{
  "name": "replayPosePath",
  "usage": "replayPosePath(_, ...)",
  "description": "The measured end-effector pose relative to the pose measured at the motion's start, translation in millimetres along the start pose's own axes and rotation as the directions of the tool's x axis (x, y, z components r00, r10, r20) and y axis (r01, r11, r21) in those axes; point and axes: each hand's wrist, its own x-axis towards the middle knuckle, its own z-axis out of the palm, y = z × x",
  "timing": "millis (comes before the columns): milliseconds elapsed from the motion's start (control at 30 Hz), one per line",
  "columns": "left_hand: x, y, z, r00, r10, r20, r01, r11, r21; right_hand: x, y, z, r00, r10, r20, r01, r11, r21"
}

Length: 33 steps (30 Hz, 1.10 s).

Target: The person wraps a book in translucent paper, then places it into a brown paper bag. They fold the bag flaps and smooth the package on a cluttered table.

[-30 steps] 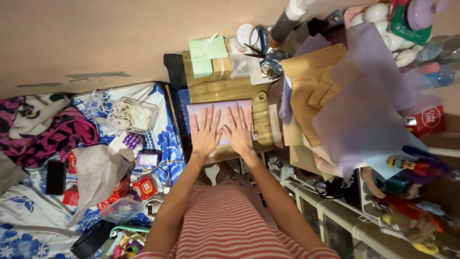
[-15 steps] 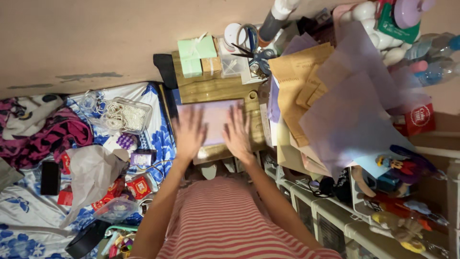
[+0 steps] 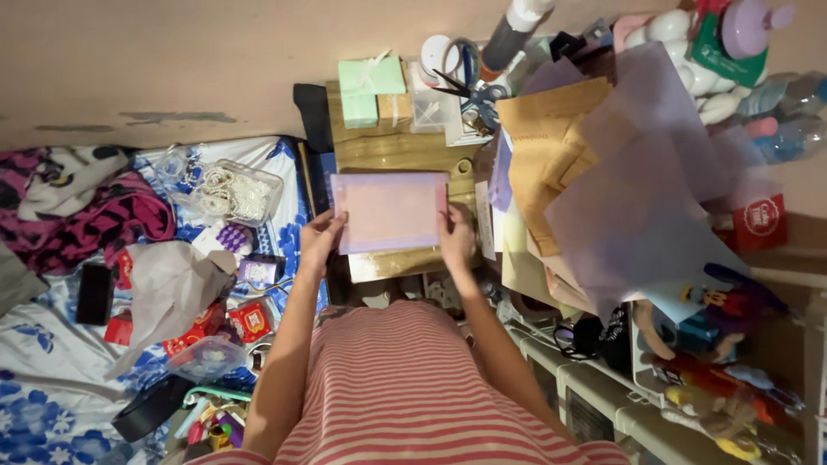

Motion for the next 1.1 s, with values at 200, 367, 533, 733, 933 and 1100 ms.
replayPosePath(200, -41.2, 28.3, 39.0, 0.968, 0.242, -0.064, -0.218, 0.942, 0.256, 28.4, 21.8, -3.8, 0.987, 0.081, 0.138, -0.096, 0.989, 0.108)
replayPosePath(367, -105.4, 70.9, 76.6, 0.930, 0.367, -0.036, -0.305, 0.822, 0.481, 33.7, 26.9, -7.5, 0.894, 0.243, 0.376, -0.422, 0.736, 0.530)
replayPosePath(533, -157.7, 100.5, 84.0, 0.899, 0.438, -0.028, -0.376, 0.800, 0.467, 23.6, 32.8, -10.7, 0.832, 0.049, 0.552, -0.483, 0.553, 0.679)
replayPosePath(733, -137.5, 88.2, 47.2, 0.920, 0.390, -0.043, -0.335, 0.838, 0.431, 10.4, 26.5, -13.6, 0.708, -0.001, 0.707, -0.582, 0.567, 0.583)
replayPosePath(933, -83.5, 57.7, -19.1, 0.999, -0.043, 0.024, 0.044, 0.999, -0.030, 2.1, 1.9, -47.5, 0.806, -0.047, 0.590, -0.400, 0.691, 0.602)
replayPosePath(1100, -46.1, 32.7, -51.9, 0.975, -0.200, 0.095, 0.204, 0.978, -0.037, 2.1, -59.4, -79.3, 0.849, -0.069, 0.524, -0.273, 0.791, 0.547)
